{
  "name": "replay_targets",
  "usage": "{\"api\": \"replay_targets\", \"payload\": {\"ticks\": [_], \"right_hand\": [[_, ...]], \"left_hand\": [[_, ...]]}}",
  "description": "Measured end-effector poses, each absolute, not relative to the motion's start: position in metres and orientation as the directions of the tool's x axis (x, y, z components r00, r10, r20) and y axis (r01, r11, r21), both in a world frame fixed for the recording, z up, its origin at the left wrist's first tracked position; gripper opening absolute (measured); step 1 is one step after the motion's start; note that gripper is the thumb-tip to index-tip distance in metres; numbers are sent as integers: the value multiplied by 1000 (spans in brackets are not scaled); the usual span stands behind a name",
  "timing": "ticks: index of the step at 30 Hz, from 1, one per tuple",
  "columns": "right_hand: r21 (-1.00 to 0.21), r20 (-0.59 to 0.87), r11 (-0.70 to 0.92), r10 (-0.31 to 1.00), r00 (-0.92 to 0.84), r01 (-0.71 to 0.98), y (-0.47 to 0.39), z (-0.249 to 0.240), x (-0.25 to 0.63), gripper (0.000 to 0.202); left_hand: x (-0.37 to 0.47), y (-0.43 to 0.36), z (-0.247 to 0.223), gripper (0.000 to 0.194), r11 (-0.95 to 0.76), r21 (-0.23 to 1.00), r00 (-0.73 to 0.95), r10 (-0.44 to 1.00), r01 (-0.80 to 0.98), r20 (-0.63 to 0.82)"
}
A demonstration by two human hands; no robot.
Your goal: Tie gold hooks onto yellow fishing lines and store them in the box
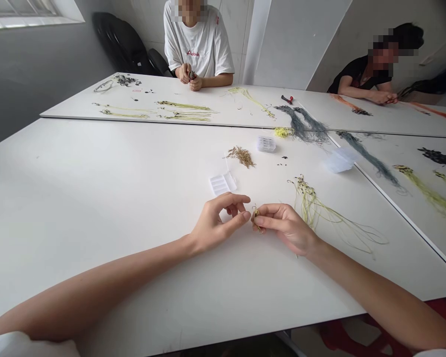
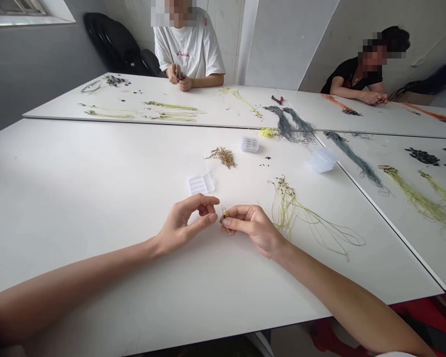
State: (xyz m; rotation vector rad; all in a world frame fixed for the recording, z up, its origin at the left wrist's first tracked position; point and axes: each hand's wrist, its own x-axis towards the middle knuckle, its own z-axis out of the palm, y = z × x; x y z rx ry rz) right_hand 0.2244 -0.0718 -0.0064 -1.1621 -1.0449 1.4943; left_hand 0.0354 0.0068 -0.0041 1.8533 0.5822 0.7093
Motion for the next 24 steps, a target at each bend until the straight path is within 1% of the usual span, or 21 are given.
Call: {"api": "replay_targets", "payload": {"ticks": [3, 7, 11, 13, 15, 17, 20, 22, 24], "right_hand": [[-970, -163, -180, 980, -111, -164, -72, -6, 223, 11], [-969, -174, -187, 980, -93, -159, -73, -7, 223, 10], [-968, -177, -186, 982, -66, -168, -72, -8, 224, 10], [-967, -172, -176, 984, -39, -182, -72, -9, 225, 10], [-968, -160, -156, 987, 1, -194, -71, -9, 226, 10], [-970, -145, -133, 989, 42, -202, -71, -9, 227, 8], [-970, -119, -103, 991, 63, -218, -72, -8, 226, 7], [-967, -112, -99, 993, 42, -235, -72, -8, 225, 9], [-962, -113, -105, 993, 20, -250, -72, -9, 224, 10]], "left_hand": [[37, 6, -4, 29, -328, 942, 713, 677, 68, 184], [37, 4, -3, 19, -344, 937, 692, 691, 61, 208], [35, 4, -3, 15, -373, 922, 610, 756, 102, 238], [35, 4, -3, 13, -377, 917, 594, 769, 127, 235], [35, 2, -4, 14, -354, 924, 610, 767, 145, 198], [37, 0, -4, 19, -264, 952, 665, 741, 156, 96], [39, -5, -5, 28, -59, 991, 781, 622, 122, -59], [41, -7, -6, 29, 36, 997, 831, 551, 64, -74], [42, -7, -7, 28, 73, 997, 847, 529, 16, -52]]}}
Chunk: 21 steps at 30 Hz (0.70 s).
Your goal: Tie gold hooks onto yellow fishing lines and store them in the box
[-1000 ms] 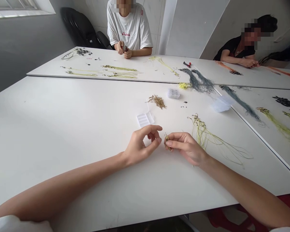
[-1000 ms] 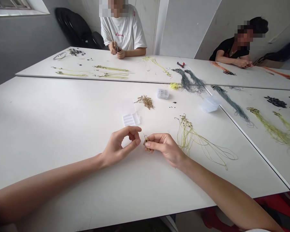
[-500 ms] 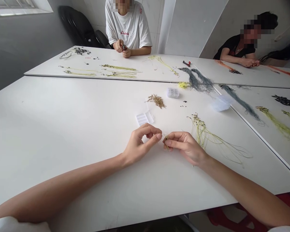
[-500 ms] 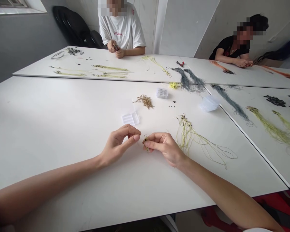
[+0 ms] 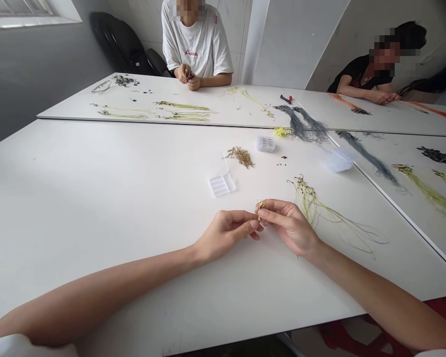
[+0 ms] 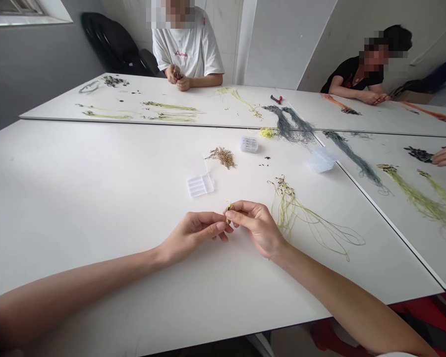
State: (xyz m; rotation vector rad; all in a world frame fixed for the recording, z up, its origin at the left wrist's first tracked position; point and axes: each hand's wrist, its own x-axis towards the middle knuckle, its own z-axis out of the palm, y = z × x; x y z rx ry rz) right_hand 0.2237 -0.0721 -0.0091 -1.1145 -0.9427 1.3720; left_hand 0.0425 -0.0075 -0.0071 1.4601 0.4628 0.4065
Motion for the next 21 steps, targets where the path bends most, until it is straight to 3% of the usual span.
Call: {"api": "replay_targets", "payload": {"ticks": [21], "right_hand": [[-950, -122, -100, 991, 56, -297, -70, -13, 220, 9]], "left_hand": [[41, -5, -3, 23, -29, 997, 831, 555, 69, -42]]}}
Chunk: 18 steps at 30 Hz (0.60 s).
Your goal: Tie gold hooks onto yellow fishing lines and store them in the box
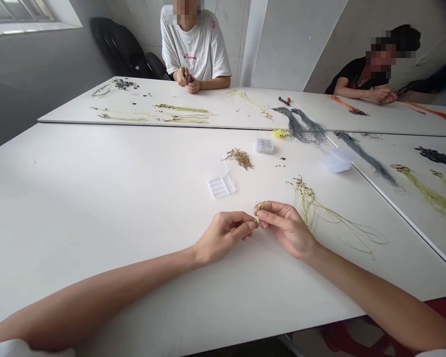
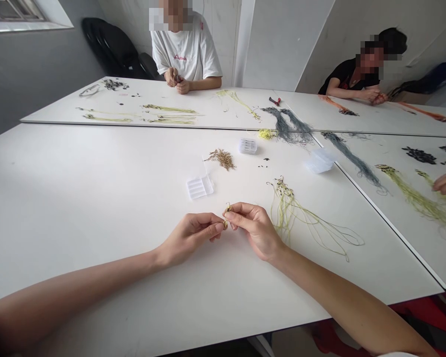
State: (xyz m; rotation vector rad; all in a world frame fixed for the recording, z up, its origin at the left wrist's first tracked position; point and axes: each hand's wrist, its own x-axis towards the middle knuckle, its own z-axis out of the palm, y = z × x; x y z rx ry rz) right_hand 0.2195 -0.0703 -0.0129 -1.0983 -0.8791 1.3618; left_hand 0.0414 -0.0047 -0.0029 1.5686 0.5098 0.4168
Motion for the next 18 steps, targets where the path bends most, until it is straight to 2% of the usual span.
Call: {"api": "replay_targets", "payload": {"ticks": [9, 18], "right_hand": [[-947, -135, -116, 990, 44, -298, -72, -11, 220, 8], [-944, -105, -85, 993, 47, -318, -73, -10, 215, 8]], "left_hand": [[41, -6, -6, 24, 20, 995, 819, 567, 94, -88], [44, -4, -3, 28, 213, 977, 828, 544, 21, -136]]}}
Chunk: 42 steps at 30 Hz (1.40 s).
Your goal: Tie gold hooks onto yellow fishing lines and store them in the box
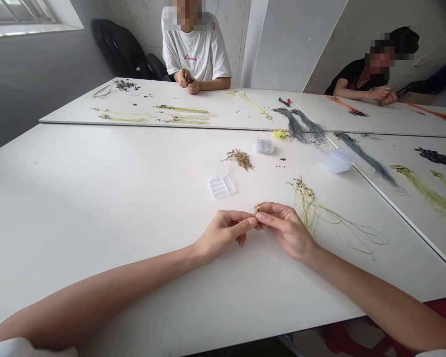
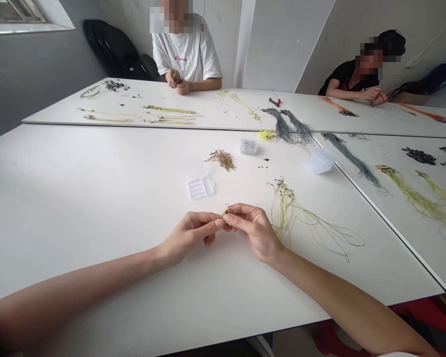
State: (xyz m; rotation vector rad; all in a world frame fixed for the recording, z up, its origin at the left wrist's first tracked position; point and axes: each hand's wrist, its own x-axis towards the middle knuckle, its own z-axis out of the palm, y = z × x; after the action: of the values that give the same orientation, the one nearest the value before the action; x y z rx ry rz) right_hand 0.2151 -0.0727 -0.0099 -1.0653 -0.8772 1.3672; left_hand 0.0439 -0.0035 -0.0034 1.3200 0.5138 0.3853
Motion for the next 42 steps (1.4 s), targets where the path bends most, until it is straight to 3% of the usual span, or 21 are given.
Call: {"api": "replay_targets", "payload": {"ticks": [25, 42], "right_hand": [[-922, -125, -127, 992, -29, -366, -74, -10, 214, 8], [-901, -147, -152, 988, -43, -406, -73, -12, 214, 7]], "left_hand": [[44, -1, -5, 27, 289, 953, 866, 495, -87, -71], [41, -3, -2, 28, 184, 981, 867, 497, -66, -34]]}}
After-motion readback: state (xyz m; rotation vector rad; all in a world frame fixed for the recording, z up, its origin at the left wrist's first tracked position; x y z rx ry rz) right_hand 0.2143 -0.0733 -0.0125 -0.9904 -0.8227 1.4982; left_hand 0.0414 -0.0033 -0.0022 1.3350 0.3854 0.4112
